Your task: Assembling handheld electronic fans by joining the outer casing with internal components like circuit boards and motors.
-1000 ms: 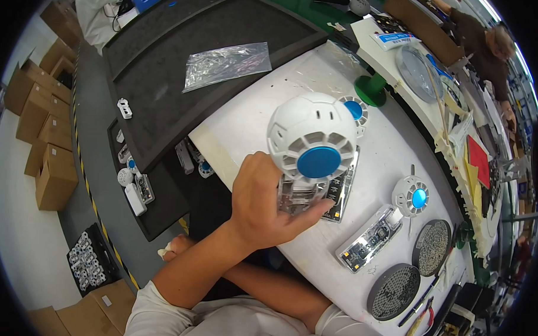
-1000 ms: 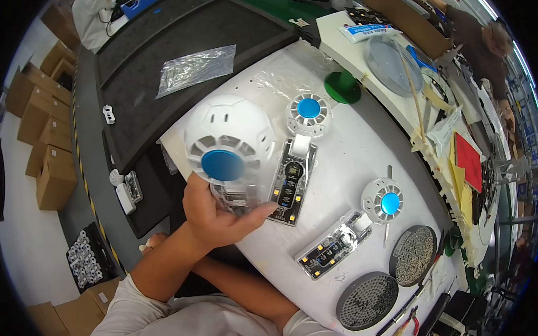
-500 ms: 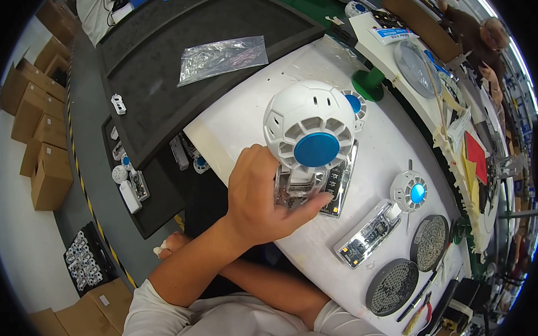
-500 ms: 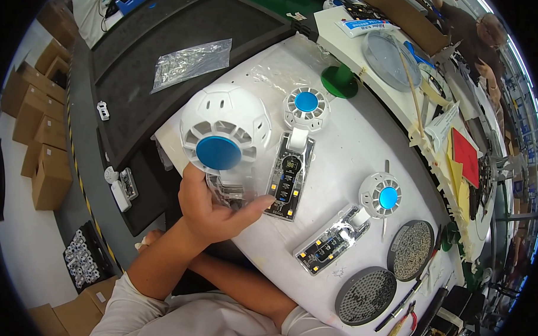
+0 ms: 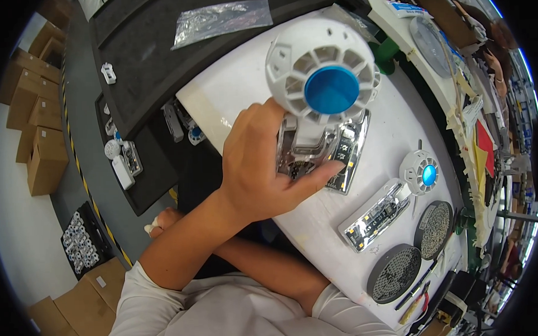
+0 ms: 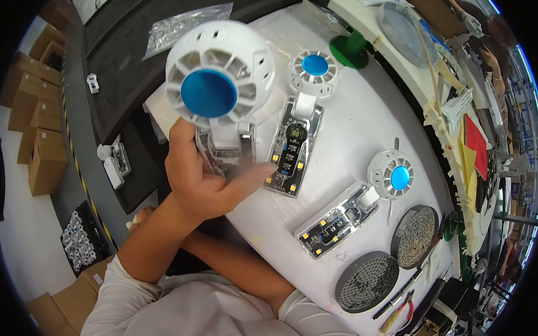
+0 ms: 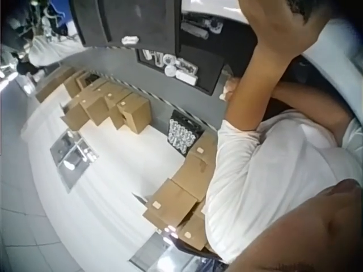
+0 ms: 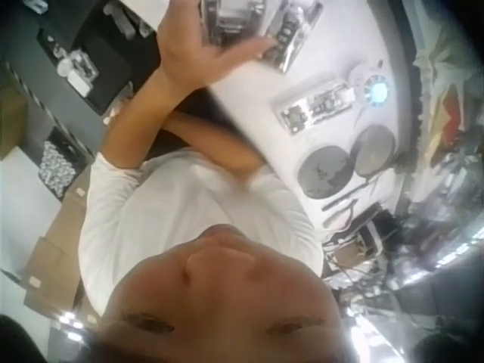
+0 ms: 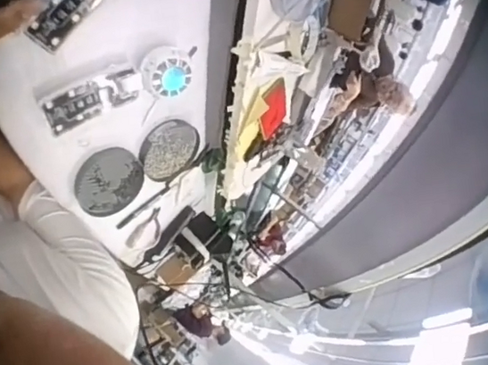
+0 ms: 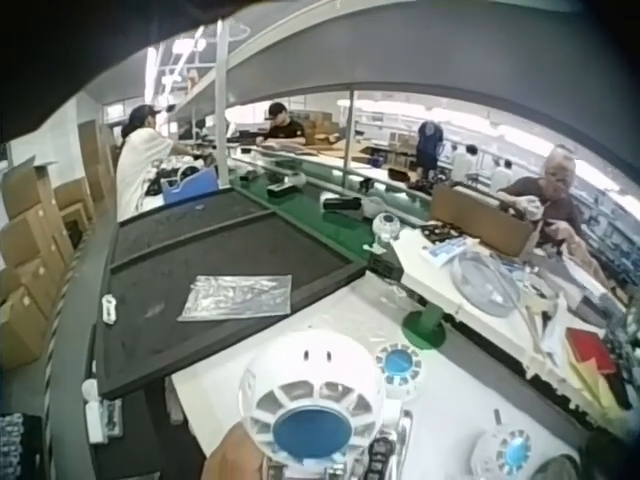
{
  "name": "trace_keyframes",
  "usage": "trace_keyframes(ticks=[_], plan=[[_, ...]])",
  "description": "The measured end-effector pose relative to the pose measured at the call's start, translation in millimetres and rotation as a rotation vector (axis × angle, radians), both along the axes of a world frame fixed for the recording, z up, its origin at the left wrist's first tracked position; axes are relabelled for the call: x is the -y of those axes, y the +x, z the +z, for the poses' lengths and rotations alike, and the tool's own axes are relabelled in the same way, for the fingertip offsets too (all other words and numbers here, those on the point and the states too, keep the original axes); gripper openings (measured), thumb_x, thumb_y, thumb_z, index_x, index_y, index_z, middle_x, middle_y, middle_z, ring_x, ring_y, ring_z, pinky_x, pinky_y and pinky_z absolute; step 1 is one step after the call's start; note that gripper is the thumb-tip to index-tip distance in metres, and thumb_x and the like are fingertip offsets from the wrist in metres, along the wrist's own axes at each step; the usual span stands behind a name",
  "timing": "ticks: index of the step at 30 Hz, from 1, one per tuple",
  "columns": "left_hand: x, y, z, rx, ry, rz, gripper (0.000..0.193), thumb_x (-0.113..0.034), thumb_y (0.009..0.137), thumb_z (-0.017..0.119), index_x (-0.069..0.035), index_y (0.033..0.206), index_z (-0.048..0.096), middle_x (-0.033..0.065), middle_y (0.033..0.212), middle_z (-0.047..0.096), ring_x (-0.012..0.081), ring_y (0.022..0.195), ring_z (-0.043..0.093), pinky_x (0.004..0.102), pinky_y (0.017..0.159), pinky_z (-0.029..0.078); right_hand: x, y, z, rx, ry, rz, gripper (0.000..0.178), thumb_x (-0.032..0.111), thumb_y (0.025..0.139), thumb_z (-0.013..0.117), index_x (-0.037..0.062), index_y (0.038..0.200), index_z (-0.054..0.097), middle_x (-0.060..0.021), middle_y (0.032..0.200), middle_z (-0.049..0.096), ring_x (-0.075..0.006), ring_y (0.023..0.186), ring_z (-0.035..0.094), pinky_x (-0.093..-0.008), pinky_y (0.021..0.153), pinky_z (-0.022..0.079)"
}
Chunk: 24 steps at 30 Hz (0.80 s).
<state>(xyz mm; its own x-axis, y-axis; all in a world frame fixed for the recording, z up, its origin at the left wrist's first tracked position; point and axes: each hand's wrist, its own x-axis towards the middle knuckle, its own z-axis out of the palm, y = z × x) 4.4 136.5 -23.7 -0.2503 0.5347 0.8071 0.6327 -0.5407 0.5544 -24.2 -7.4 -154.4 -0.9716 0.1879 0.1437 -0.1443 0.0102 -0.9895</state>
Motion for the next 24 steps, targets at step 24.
trace_keyframes(ticks=[24], plan=[[0.9, -1.4, 12.6, 0.106, -0.164, 0.050, 0.067, -0.026, 0.063, 0.084, 0.001, 0.116, 0.052, 0.0121, 0.089, 0.057, 0.0289, 0.075, 0.052, 0.0412, 0.065, 0.041, -13.3, -2.9, 14.3, 0.319, -0.047, 0.173, 0.045, 0.026, 0.084, 0.060, -0.0033, 0.059, 0.037, -0.0124, 0.055, 0.033, -0.0178, 0.052, 0.030, -0.0404, 0.049, 0.029]])
